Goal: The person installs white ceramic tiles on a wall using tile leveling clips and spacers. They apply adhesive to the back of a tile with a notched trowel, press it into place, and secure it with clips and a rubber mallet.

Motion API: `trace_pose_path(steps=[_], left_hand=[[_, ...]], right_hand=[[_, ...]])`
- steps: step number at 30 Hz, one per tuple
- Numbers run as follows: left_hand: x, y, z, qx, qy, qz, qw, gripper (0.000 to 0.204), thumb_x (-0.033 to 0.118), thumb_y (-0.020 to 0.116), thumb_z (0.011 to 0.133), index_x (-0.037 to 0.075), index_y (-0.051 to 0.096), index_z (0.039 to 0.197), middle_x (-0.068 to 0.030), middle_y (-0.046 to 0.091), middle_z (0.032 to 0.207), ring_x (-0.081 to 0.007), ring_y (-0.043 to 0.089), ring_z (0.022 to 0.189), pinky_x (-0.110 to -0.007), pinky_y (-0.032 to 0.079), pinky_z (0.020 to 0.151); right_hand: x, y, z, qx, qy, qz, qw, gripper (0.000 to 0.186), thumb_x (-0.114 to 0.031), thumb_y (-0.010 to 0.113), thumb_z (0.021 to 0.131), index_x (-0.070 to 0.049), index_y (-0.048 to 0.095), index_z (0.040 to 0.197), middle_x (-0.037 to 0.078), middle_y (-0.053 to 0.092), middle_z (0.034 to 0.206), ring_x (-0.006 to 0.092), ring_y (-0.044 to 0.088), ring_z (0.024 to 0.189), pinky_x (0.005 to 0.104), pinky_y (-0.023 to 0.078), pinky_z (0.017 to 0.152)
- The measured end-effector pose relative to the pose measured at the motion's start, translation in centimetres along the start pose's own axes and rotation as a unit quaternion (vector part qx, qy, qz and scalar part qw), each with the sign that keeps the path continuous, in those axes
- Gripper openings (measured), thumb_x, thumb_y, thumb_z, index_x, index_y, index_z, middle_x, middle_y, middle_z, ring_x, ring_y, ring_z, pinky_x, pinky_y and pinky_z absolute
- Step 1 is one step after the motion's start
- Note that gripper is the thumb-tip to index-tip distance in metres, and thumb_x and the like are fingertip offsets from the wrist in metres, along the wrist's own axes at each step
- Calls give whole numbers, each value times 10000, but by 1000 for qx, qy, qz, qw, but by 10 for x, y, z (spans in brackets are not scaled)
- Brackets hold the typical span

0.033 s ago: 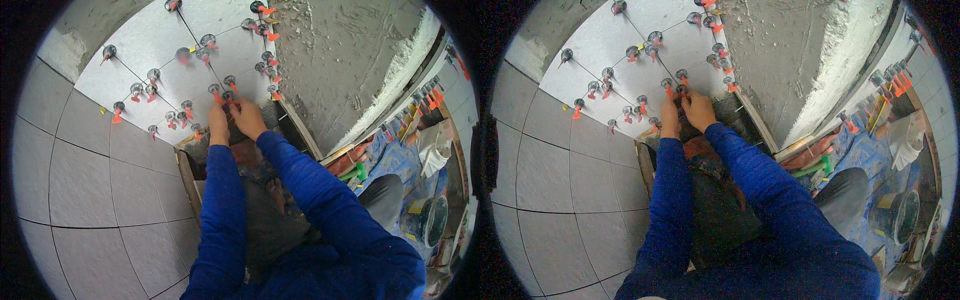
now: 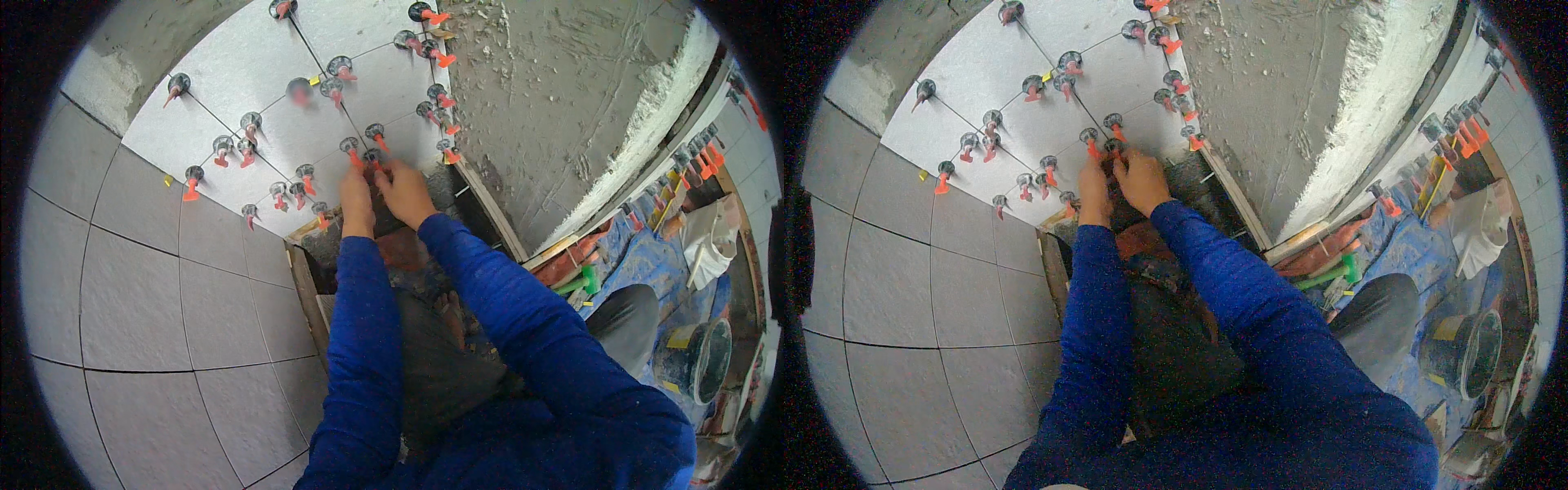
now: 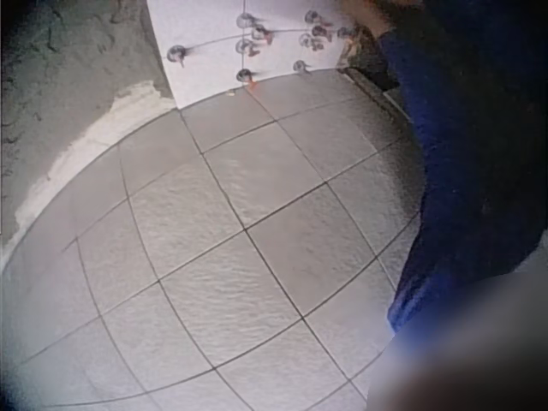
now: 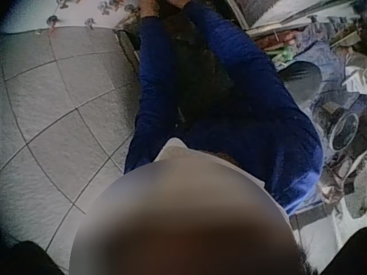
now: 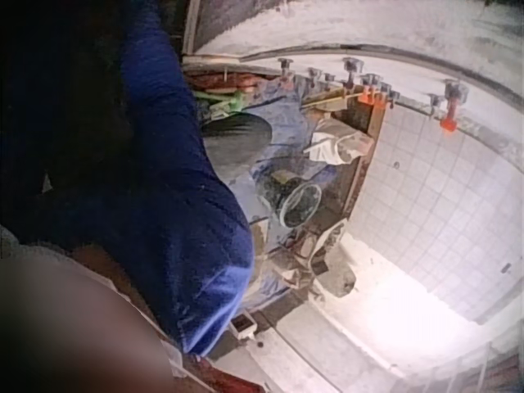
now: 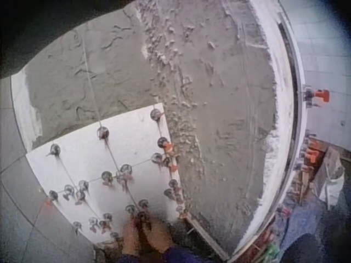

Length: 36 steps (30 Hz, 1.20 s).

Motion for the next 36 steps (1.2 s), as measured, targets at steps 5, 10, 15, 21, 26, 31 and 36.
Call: trace_pose_path(steps=[5,10,15,21,26,31,36], left_hand=[[-9,-2,10,10,-5,33,999,275,229,569,1005,4,702,1090,-93,716,988,-208,661,874,-342,522,784],[-7,7,3,2,-61,-33,998,241,227,567,1006,22,691,1028,-51,678,864,-180,602,685,-326,479,582],[2,14,-5,-9,-67,-25,997,292,298,545,1022,39,671,973,-47,625,761,-168,533,544,-328,392,439],[0,5,3,-4,-21,22,1000,324,309,508,1023,24,660,1003,-63,628,802,-175,583,639,-340,434,478],[-8,0,10,7,-26,11,1000,302,262,488,1000,15,663,1003,-73,648,852,-172,588,652,-331,469,562],[-2,2,6,38,14,41,998,323,275,488,1002,12,675,1017,-80,654,864,-179,586,657,-346,464,586],[2,2,2,55,14,30,998,358,301,495,999,3,692,1018,-79,653,852,-178,592,698,-349,455,587]], right_hand=[[-13,-8,1,-12,-37,-114,993,276,-270,612,963,-4,672,1008,270,706,883,481,675,853,574,523,779],[-1,0,9,-31,20,76,996,254,-217,615,956,10,698,1033,253,716,895,445,692,779,554,536,732],[5,7,11,-88,108,225,964,307,-260,628,986,31,715,1033,165,731,841,277,685,641,425,537,601],[-3,4,9,-99,226,366,897,279,-283,626,1019,-17,702,981,48,661,783,142,574,551,310,467,512],[7,13,5,-69,312,475,820,194,-224,696,974,-37,683,923,28,628,736,133,520,517,304,397,479],[5,15,5,-49,272,437,856,203,-195,777,899,-25,673,864,13,608,677,128,520,519,307,376,466],[-5,9,2,-54,256,380,887,190,-167,780,879,-19,667,839,12,603,663,121,531,527,298,387,468]])
Point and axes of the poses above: each hand's wrist, its own z-axis towards the middle knuckle, its own y-axis out of the palm, x = y × z, the point moved 6 cm from there along z, towards the middle knuckle
